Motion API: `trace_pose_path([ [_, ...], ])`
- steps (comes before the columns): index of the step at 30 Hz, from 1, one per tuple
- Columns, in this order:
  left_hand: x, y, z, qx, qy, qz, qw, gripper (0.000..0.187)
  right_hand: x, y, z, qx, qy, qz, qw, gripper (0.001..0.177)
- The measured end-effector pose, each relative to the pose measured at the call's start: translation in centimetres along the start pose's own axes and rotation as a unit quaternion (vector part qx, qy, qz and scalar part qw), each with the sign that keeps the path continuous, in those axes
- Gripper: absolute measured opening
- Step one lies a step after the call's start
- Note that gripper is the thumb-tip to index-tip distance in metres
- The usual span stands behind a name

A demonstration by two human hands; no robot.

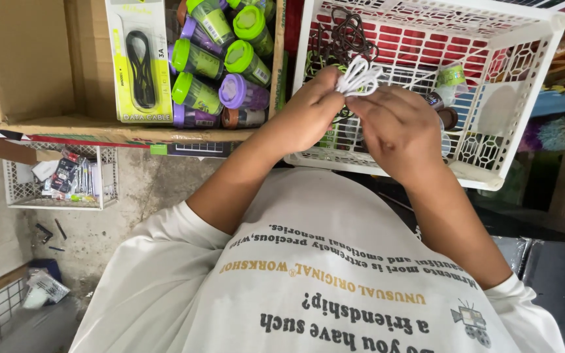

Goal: The person organizes various charging cables by hand. They pick up white and black cables from a white plastic crate, untangle them, and place them into yellow packaging boxes. The person then places the packaged cables into a cardboard box.

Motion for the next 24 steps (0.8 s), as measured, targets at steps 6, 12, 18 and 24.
trace_pose_path([
  [6,-0.1,-0.2,1.4,0.119,-0.017,-0.033,0.992,0.027,0.1,1.5,-1.3,-0.235,0.144,0.067,0.959,0.014],
  [12,-0.4,-0.6,2.3,0.221,-0.03,-0.084,0.971,0.025,-0.3,0.9,0.5,-0.018,0.056,0.006,0.998,0.022],
  [18,-1.4,-1.6,4.1,0.303,-0.026,-0.026,0.952,0.022,0.2,0.5,1.0,0.102,-0.033,0.004,0.994,0.03],
  [24,-1.8,-2.6,5.0,0.323,-0.078,0.053,0.942,0.025,-0.4,-0.3,1.3,0.189,-0.169,0.036,0.967,0.021],
])
Point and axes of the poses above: each hand's wrist, its own x-axis towards the middle knuckle, its own y-axis out of the back of the hand, z = x × y, the point moved 2 cm from there along x, towards the middle knuckle, and after that the axes turned 3 degrees about -x, right-handed, at the moved point
